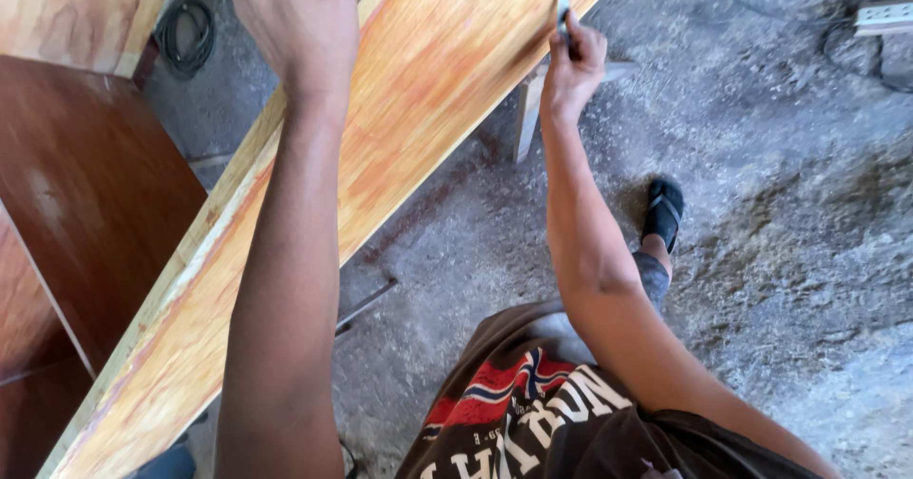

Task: The person applies wood filler to the joints and edges of a wooden furniture frame. They hold a round board with filler in one hand and use a small spatula to scoop and spread filler along seams, working around the frame and along the long panel edges.

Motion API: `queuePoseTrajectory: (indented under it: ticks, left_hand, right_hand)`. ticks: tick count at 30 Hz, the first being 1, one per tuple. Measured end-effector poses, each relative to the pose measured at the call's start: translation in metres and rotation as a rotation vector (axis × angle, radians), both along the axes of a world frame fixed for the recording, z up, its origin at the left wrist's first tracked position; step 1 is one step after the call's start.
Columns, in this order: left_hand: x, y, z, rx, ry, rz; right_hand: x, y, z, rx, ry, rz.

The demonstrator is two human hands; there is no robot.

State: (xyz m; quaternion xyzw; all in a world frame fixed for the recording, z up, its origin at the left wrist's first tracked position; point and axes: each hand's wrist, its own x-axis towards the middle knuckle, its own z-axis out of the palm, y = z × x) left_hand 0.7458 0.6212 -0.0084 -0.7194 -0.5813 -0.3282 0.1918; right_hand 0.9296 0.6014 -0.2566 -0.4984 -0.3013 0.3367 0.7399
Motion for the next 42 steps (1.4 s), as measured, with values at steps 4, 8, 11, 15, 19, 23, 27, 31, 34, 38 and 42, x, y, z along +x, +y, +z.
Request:
queuePoseTrajectory:
  ticks: [4,8,11,15,19,23,27,31,34,38,42]
  left_hand:
    - [0.003,0.002,0.003,0.02,-0.041,-0.046]
    - [0.002,0.002,0.002,-0.023,-0.028,-0.007]
    - [-0.001,0.0,-0.001,-0.067,-0.053,0.017]
    - [-0.001,0.0,-0.001,-0.049,-0.034,-0.008]
    - [0.002,0.001,0.004,0.012,-0.041,-0.073]
    - [0.005,0.0,0.005,-0.009,-0.031,-0.012]
    - [0.003,0.0,0.003,-0.031,-0.024,-0.014]
    - [0.001,0.001,0.003,0.005,-0.001,-0.036]
    - [0.0,0.0,0.002,0.01,-0.012,-0.03]
    - [-0.002,-0.001,-0.001,-0.035,-0.054,-0.034]
    - [-0.006,-0.001,-0.005,-0.052,-0.091,-0.049]
  right_hand:
    - [0.008,-0.011,0.007,-0.037,-0.091,0.024]
    - [-0.013,0.0,0.009,0.079,0.076,0.029]
    - [-0.023,0.004,0.003,0.148,0.221,0.052]
    - [-0.009,0.002,-0.005,0.081,0.34,0.168]
    - [-0.002,0.003,-0.001,0.005,0.341,0.15]
    - [-0.013,0.002,0.003,0.005,0.35,0.117]
    - [-0.015,-0.001,0.0,0.063,0.416,0.201]
    - [-0.016,0.0,0.002,-0.06,0.61,0.134]
    - [-0.024,-0.005,0.006,-0.026,0.591,0.176]
    - [-0.026,-0.023,-0.005,-0.138,0.58,0.202]
    - [-0.008,-0.028,-0.032,-0.369,0.653,0.083]
